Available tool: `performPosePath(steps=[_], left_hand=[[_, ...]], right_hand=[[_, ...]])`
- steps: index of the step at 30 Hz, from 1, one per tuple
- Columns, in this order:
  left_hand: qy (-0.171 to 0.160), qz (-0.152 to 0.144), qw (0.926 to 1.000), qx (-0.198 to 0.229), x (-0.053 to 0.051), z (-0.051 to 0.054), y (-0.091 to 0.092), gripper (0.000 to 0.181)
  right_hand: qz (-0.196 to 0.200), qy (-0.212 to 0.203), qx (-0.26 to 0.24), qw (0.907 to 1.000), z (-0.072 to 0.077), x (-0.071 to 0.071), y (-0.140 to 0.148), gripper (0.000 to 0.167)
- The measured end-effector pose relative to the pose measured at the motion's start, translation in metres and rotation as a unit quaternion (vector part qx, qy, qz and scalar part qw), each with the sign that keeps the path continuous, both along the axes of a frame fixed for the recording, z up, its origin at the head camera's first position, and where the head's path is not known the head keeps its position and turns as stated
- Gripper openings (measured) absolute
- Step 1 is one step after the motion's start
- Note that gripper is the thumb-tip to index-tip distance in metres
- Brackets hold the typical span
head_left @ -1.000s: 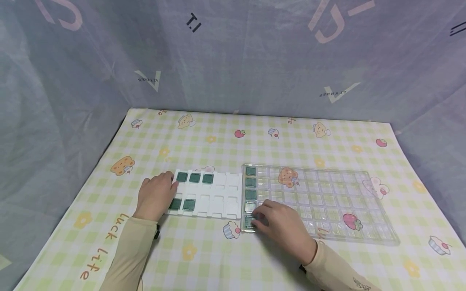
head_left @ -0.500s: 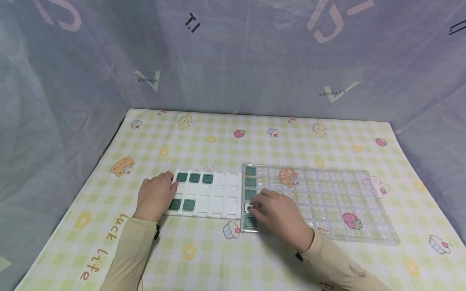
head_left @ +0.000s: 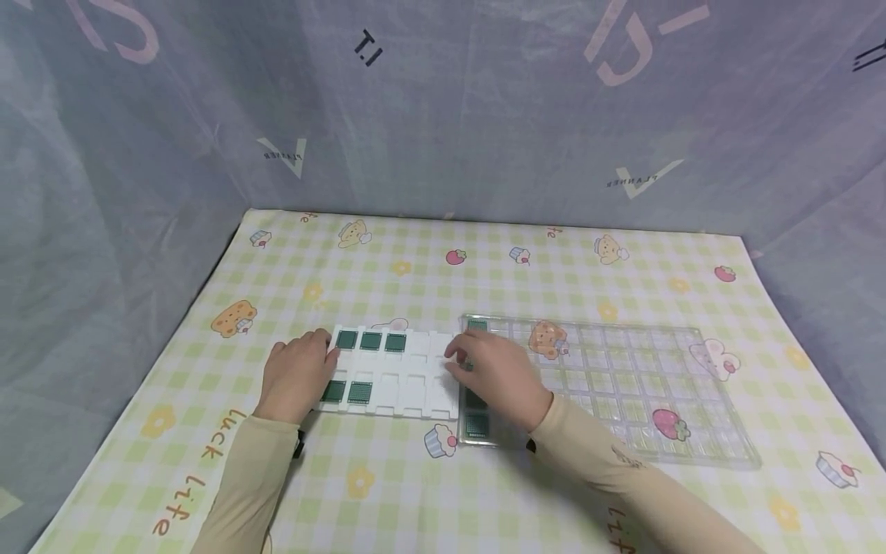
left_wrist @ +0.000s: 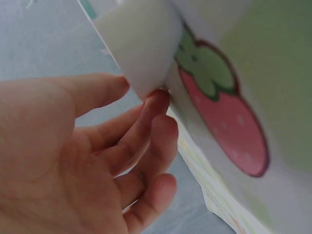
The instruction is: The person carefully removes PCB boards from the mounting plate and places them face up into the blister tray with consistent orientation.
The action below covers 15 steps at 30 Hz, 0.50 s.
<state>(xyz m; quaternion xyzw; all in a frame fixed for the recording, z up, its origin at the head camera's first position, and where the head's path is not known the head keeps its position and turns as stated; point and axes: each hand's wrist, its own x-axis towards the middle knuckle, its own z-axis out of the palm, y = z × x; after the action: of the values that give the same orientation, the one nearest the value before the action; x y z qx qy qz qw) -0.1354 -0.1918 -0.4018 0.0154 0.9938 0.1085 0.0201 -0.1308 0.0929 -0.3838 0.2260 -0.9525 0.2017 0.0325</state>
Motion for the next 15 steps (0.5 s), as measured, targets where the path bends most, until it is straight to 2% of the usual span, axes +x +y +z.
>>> performPosePath(steps=[8, 15], left_hand=[[-0.007, 0.005, 1.0000, 0.002, 0.000, 0.000, -0.001, 0.034], [0.002, 0.001, 1.0000, 0.007, 0.000, -0.002, -0.001, 0.033]], right_hand=[[0.020, -0.015, 0.003, 0.9997, -0.001, -0.026, -0.029, 0.015], [0.032, -0.017, 0.013, 0.9993, -0.005, -0.038, -0.047, 0.019]])
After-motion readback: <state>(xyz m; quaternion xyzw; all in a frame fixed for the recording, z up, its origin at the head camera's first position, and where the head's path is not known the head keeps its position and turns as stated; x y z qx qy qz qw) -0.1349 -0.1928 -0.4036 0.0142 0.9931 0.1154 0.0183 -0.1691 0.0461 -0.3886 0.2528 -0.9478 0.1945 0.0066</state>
